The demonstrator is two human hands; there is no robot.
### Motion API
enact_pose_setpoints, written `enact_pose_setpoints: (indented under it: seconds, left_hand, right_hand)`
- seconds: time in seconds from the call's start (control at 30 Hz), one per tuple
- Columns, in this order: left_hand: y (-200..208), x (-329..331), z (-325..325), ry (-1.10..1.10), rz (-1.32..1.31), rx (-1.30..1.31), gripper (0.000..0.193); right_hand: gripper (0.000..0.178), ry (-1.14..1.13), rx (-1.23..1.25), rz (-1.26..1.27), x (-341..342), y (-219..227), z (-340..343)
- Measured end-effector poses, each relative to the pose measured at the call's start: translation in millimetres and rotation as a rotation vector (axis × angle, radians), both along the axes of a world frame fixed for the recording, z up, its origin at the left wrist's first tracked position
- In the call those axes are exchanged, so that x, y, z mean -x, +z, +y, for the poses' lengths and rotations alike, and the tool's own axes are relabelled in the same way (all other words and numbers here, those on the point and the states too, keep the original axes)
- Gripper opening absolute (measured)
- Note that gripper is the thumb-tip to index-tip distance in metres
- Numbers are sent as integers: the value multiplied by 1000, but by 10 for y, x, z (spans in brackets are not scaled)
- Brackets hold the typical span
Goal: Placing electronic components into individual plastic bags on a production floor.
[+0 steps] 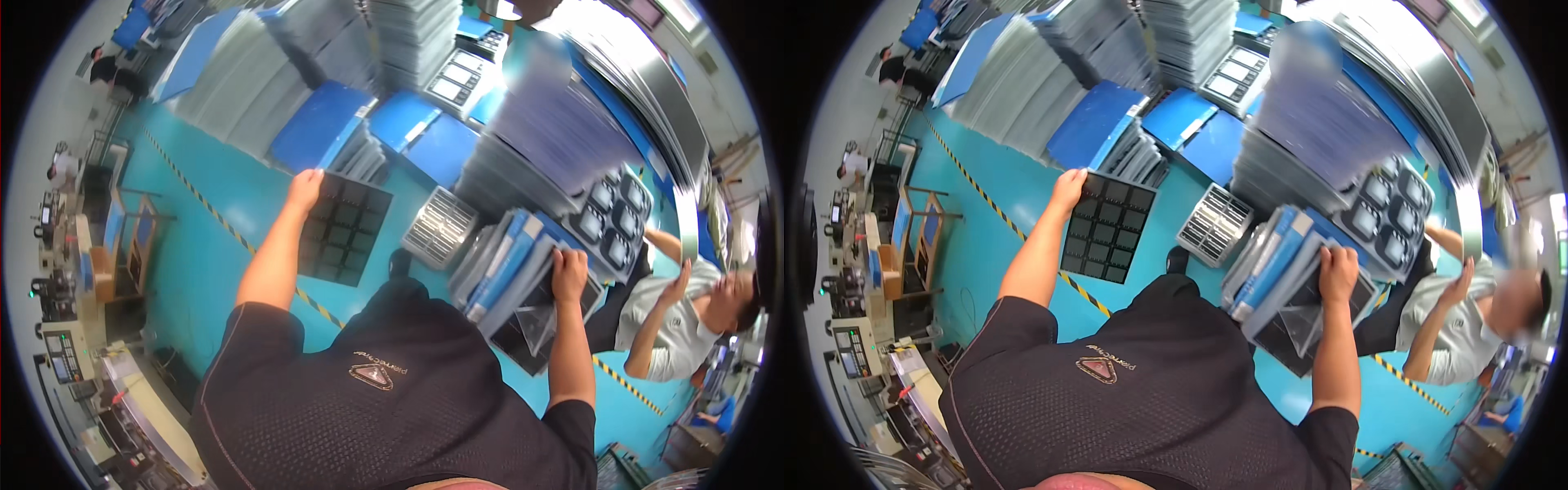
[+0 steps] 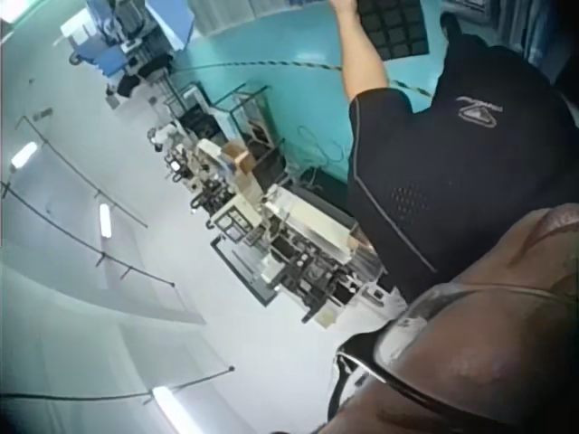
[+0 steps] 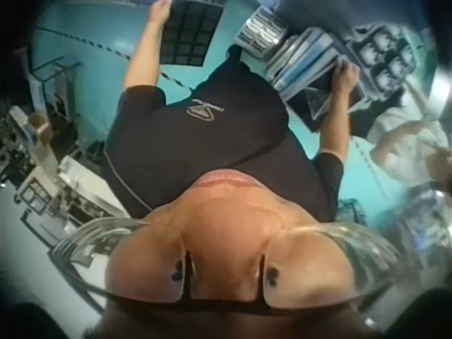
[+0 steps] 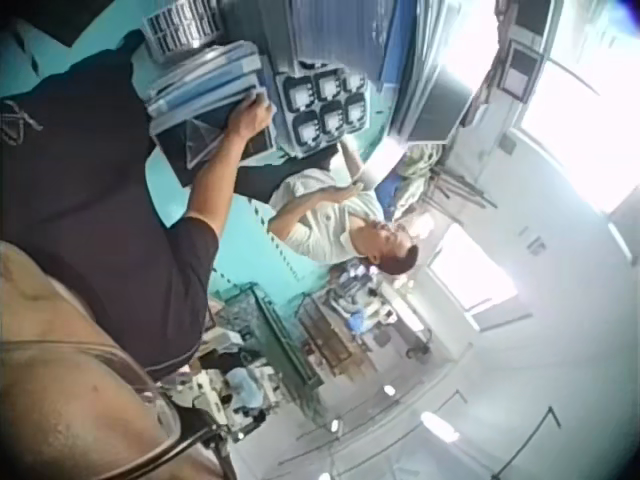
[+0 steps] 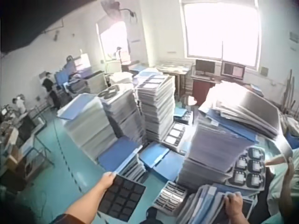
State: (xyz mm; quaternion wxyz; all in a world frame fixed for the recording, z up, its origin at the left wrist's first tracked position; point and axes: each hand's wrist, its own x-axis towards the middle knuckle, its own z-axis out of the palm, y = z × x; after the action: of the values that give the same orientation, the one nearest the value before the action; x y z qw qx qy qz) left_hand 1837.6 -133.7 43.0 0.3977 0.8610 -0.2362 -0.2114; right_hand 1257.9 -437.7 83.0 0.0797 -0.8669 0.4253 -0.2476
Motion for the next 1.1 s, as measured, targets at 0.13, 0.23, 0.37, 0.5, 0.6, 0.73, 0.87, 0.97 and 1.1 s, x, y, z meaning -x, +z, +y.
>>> enact_pose_setpoints:
  seconds: [0.13, 0.23, 0.37, 0.5, 0.6, 0.73, 0.87, 0.97, 1.1]
  left_hand:
    - [-85, -1093, -34, -8, -14, -35, 31]
    - [131, -2128, -224, 34, -366, -146, 51]
    - [86, -2176, -556, 20, -565, -571, 83]
    - [-1122, -1026, 162, -365, -84, -528, 78]
    - [-1663, 321, 323, -964, 303, -689, 83]
    - [-1929, 1305, 741, -984, 664, -524, 61]
    - [-1207, 1632, 159, -1047, 626, -668, 54]
    - [-1613, 1357, 57, -1030, 264, -589, 51]
    - [-1039, 1799, -615, -856, 45, -496, 52]
  right_hand:
    - [20, -3, -34, 99, -119, -67, 31]
    - [21, -26, -53, 151, -312, -102, 47]
    - [21, -127, -99, 230, -156, -151, 119]
    - [20, -91, 3, 170, -478, -109, 91]
    - [17, -175, -51, 222, -237, 38, 155]
    - [22, -155, -249, 219, -521, 317, 59]
    - [21, 40, -293, 128, -94, 258, 6]
    - [13, 121, -153, 166, -43, 261, -64]
    - [7, 102, -16, 84, 136, 65, -113]
